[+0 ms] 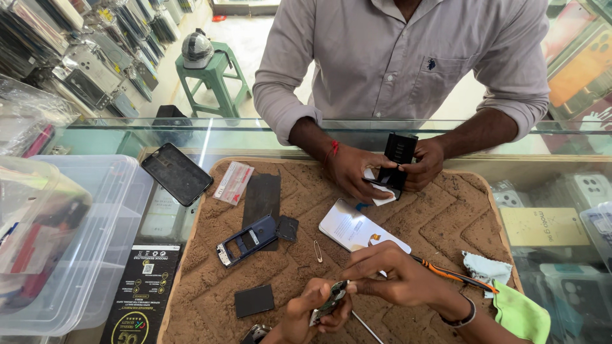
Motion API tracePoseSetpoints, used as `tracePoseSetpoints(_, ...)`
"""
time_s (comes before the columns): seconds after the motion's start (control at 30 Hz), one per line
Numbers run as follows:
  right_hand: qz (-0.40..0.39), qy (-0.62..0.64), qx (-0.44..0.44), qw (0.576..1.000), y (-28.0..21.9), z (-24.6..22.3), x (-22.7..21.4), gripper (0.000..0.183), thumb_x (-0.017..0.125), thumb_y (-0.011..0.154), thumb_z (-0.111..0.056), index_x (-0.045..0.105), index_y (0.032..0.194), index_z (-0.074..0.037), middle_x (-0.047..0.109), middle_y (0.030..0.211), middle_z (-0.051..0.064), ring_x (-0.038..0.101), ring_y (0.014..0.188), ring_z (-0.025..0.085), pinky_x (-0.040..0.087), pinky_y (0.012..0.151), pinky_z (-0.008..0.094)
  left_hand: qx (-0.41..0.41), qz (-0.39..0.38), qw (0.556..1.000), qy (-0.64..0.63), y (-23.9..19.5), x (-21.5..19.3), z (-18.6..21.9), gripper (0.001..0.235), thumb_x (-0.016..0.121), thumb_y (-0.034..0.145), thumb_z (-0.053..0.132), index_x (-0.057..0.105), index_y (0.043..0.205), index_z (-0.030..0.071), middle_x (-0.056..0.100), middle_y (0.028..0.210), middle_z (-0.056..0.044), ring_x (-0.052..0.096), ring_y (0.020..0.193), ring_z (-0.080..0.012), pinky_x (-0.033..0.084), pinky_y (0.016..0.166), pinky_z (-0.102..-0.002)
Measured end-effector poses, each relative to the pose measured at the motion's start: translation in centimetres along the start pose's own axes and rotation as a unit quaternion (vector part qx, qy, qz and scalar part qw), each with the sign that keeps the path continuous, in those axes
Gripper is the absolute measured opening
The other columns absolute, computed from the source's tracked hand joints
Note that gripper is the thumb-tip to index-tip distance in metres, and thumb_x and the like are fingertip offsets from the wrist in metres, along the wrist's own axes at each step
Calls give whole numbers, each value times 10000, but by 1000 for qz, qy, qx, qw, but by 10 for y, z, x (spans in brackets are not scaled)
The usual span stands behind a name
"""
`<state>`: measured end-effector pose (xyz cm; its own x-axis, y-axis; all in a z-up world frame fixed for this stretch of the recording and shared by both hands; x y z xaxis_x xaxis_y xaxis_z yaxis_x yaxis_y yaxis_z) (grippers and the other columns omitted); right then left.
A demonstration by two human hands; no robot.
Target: The person cleans a small circuit board using a cotton swab and a small brush, then uses a metal tool to adjust components on the board. The work is performed on a brown mat with various tools and phone parts nearby.
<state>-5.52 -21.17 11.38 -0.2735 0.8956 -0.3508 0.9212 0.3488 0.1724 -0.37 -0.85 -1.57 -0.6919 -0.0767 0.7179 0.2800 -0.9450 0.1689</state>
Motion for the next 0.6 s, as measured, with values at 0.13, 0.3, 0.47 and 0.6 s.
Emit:
tracePoseSetpoints(0.13,49,-15,-18,999,3,1,8,145,727,921,-23,774,1056,3,764,904,101,732,760,196,551,662,322,-60,147,985,-68,4,12,10,562,481,927,550,645,1118,47,535,687,-21,340,499,-57,259,436,-239)
tracePoseSetpoints(0.3,182,-227,-102,951,5,-3,26,256,760,840,-6,745,1095,-21,748,983,96,707,779,201,541,644,303,-29,146,985,-88,5,15,23,533,453,1032,552,617,1030,45,444,660,28,317,513,-50,250,446,-230)
tracePoseSetpoints(0.47,242,-326,-112,907,3,-15,25,248,790,831,13,733,1066,-41,743,994,100,735,840,208,558,690,310,-2,92,995,-26,3,14,23,559,505,1093,562,613,923,40,359,632,78,322,521,-42,236,465,-241)
tracePoseSetpoints(0.6,245,-315,-104,911,4,-21,25,265,819,830,-6,744,1082,-34,743,974,105,735,823,207,552,682,301,7,93,995,42,3,10,27,562,554,1039,586,629,920,43,389,650,58,337,545,-47,248,485,-238)
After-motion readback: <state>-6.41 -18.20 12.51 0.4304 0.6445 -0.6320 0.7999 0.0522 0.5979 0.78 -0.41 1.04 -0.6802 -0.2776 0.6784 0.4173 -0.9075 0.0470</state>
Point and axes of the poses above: each hand's wrist, its own y-axis towards the middle knuckle, its own x-axis out of the palm, z = x × y, the point moved 1 cm from there along y, towards the middle knuckle
